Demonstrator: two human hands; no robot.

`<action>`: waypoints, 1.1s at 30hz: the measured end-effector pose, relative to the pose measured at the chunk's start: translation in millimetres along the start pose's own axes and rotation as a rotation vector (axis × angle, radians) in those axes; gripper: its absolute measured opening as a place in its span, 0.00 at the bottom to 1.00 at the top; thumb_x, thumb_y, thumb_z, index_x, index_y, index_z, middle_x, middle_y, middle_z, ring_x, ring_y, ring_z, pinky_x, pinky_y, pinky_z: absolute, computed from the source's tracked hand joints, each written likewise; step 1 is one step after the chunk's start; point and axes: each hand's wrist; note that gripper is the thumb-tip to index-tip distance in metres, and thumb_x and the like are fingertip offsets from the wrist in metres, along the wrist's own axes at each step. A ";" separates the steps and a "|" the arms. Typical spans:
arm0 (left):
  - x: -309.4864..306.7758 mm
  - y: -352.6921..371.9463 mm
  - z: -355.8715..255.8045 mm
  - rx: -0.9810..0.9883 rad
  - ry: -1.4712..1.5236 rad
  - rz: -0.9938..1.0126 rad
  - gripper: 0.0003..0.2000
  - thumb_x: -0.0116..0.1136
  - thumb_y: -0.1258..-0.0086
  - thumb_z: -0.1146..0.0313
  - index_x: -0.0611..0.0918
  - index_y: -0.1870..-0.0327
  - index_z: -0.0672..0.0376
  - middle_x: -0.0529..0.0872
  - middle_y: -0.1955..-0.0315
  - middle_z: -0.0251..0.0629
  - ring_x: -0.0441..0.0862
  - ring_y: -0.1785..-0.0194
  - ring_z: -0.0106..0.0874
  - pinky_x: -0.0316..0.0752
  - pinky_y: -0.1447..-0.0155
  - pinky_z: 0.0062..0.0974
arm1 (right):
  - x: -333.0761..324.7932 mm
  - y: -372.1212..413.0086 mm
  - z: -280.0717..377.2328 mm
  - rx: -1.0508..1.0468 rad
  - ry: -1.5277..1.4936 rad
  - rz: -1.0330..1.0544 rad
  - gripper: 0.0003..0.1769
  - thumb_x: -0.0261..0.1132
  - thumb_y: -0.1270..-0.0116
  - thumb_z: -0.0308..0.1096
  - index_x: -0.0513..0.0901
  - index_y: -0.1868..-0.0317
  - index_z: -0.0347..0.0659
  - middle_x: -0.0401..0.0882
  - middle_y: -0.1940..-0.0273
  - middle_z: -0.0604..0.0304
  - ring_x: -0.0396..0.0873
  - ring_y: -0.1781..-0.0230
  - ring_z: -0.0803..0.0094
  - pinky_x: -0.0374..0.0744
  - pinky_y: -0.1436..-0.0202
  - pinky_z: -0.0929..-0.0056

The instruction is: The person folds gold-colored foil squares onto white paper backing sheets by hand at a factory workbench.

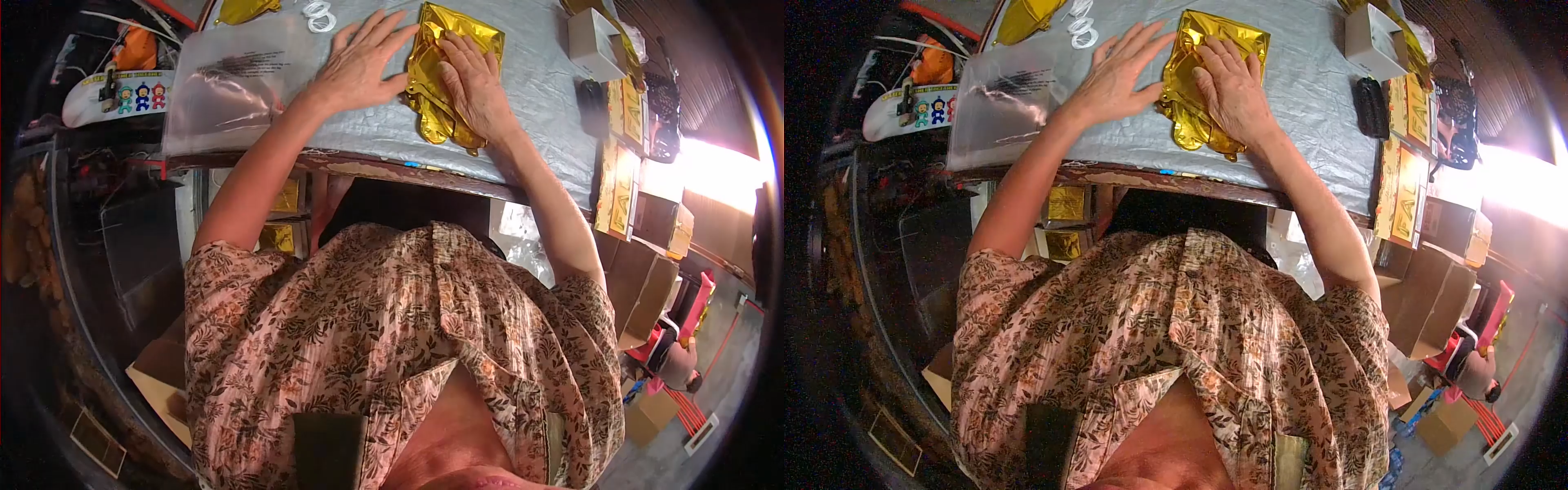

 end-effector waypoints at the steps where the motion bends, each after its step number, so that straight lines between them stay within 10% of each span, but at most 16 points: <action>1: -2.6 4.2 -1.0 0.008 0.005 0.005 0.40 0.65 0.30 0.57 0.62 0.16 0.45 0.58 0.16 0.40 0.53 0.14 0.43 0.47 0.17 0.52 | -0.7 -0.2 0.0 0.003 0.001 -0.001 0.26 0.52 0.16 0.43 0.71 0.25 0.39 0.67 0.23 0.47 0.60 0.19 0.46 0.55 0.19 0.37; 33: -19.0 -9.7 -3.9 0.036 -0.115 0.162 0.50 0.69 0.33 0.44 0.56 0.14 0.47 0.49 0.14 0.45 0.43 0.12 0.46 0.42 0.14 0.58 | -9.6 5.7 6.2 -0.117 0.077 0.026 0.28 0.63 0.22 0.48 0.77 0.27 0.48 0.65 0.21 0.44 0.59 0.19 0.42 0.55 0.19 0.40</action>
Point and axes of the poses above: each hand's wrist, its own y-axis away from the middle knuckle, its own x-axis out of the palm, z = x × y
